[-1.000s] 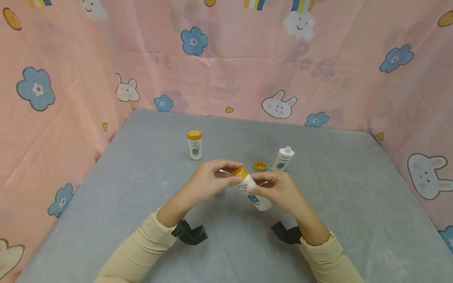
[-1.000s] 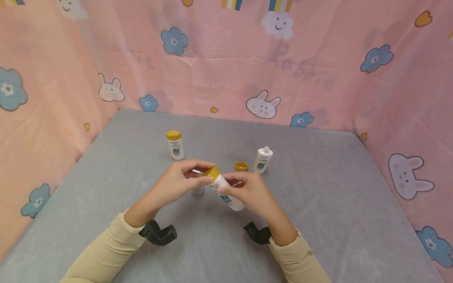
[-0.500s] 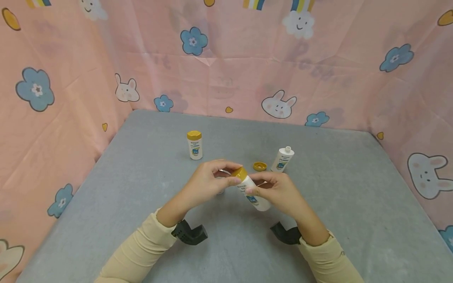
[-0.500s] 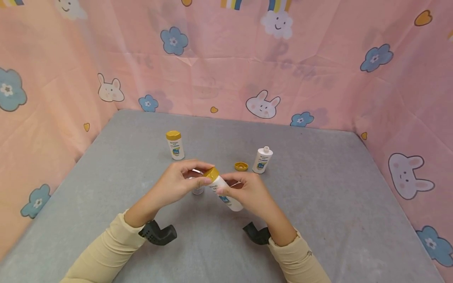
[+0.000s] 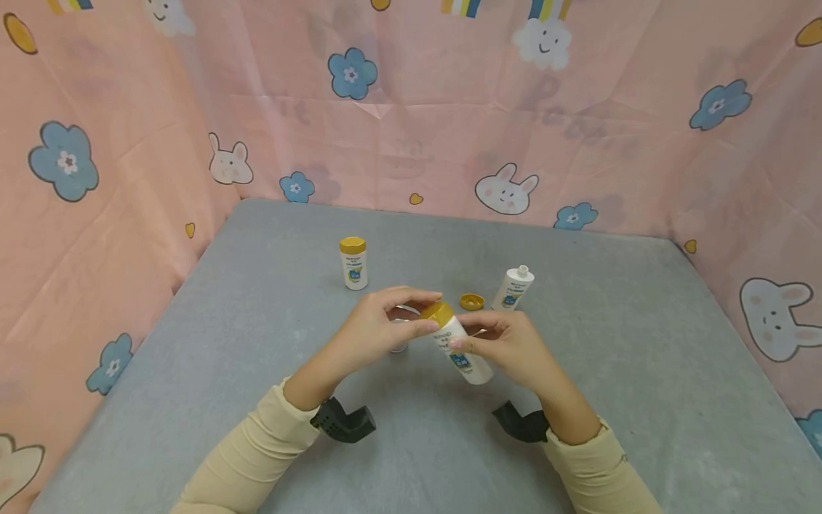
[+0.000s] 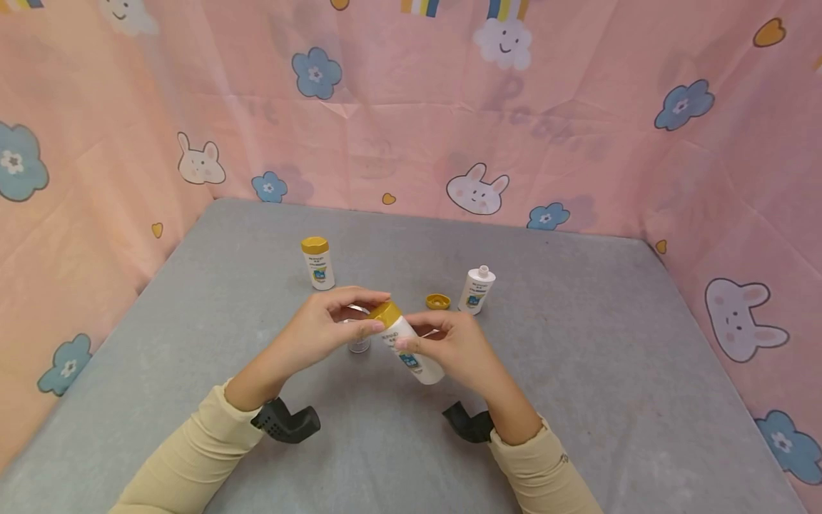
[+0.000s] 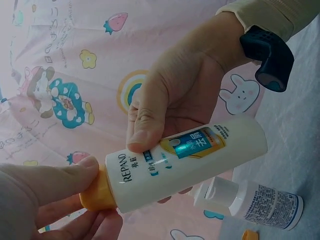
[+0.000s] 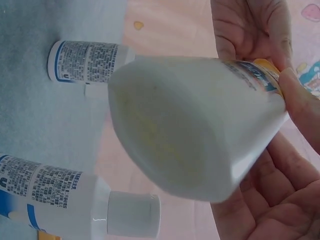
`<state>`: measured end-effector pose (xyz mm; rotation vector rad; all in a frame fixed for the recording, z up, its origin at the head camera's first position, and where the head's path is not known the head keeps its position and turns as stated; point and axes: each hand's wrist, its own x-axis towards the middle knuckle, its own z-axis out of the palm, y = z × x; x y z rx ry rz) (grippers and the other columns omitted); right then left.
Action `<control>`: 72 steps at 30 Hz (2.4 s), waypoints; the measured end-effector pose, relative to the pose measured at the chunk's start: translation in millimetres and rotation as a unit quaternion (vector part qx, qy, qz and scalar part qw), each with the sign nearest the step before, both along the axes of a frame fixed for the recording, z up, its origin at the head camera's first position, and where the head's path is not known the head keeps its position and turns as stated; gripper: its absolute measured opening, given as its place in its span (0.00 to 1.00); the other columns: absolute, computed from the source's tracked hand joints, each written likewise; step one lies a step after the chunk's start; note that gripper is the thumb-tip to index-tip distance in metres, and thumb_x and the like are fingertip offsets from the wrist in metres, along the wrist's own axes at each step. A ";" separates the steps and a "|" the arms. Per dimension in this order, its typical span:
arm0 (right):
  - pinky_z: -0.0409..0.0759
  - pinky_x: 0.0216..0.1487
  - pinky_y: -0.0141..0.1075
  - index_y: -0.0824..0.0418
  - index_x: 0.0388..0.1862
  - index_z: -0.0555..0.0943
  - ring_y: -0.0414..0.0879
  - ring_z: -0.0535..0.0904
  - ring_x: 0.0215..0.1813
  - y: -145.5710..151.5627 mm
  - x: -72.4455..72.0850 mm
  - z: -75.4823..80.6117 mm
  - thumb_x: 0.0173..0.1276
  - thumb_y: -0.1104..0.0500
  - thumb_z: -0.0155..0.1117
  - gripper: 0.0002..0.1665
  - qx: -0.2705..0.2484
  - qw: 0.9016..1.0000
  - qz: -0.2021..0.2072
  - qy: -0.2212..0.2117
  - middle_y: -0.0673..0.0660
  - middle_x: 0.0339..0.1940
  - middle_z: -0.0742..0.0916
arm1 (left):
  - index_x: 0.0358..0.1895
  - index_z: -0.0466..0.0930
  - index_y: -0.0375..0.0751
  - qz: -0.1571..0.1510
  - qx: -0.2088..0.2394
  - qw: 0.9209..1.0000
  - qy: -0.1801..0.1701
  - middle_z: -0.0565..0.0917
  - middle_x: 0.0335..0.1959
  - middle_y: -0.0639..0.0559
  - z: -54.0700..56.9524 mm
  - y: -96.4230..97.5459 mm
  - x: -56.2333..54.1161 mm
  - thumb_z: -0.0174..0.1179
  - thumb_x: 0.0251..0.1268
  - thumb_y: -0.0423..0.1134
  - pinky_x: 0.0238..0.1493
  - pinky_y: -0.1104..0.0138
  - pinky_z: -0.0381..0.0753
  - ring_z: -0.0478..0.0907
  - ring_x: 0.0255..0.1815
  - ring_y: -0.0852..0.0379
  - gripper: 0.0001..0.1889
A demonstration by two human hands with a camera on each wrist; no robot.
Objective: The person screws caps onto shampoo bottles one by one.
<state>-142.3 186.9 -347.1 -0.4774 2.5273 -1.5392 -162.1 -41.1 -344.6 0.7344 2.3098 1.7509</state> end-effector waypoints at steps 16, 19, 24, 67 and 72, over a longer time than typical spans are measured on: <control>0.85 0.42 0.33 0.69 0.49 0.85 0.46 0.85 0.41 -2.3 0.5 2.0 0.64 0.64 0.71 0.16 0.009 1.000 0.001 0.001 0.64 0.44 0.89 | 0.54 0.85 0.39 0.006 -0.011 0.998 0.065 0.86 0.52 0.48 -1.4 1.1 1.6 0.66 0.64 0.34 0.51 0.68 0.85 0.84 0.48 0.56 0.15; 0.85 0.43 0.32 0.69 0.50 0.85 0.45 0.85 0.42 -2.3 0.1 1.5 0.64 0.64 0.70 0.16 0.009 1.000 0.004 0.005 0.64 0.44 0.89 | 0.55 0.85 0.39 0.003 -0.009 0.998 0.066 0.86 0.52 0.48 -1.5 0.9 1.5 0.66 0.64 0.33 0.52 0.66 0.85 0.84 0.48 0.55 0.16; 0.85 0.42 0.32 0.70 0.49 0.85 0.44 0.86 0.41 -1.8 0.3 2.3 0.64 0.64 0.71 0.16 -0.002 1.000 0.000 0.003 0.65 0.44 0.89 | 0.55 0.84 0.38 -0.003 -0.001 0.998 0.061 0.86 0.53 0.47 -0.7 1.0 1.4 0.66 0.65 0.34 0.53 0.66 0.84 0.83 0.50 0.55 0.16; 0.85 0.42 0.35 0.73 0.49 0.84 0.38 0.84 0.39 0.7 0.3 0.8 0.64 0.65 0.69 0.16 -0.049 0.998 0.047 -0.019 0.69 0.44 0.88 | 0.54 0.84 0.35 -0.059 0.033 0.996 0.064 0.86 0.52 0.44 2.7 -4.6 2.6 0.64 0.65 0.29 0.58 0.65 0.83 0.82 0.52 0.54 0.15; 0.85 0.41 0.36 0.74 0.49 0.84 0.39 0.84 0.39 2.0 0.4 0.5 0.65 0.66 0.69 0.16 -0.062 0.996 0.060 -0.016 0.68 0.43 0.88 | 0.54 0.84 0.33 -0.072 0.045 0.994 0.068 0.86 0.51 0.42 3.6 -4.6 2.8 0.63 0.65 0.29 0.57 0.64 0.83 0.82 0.51 0.55 0.15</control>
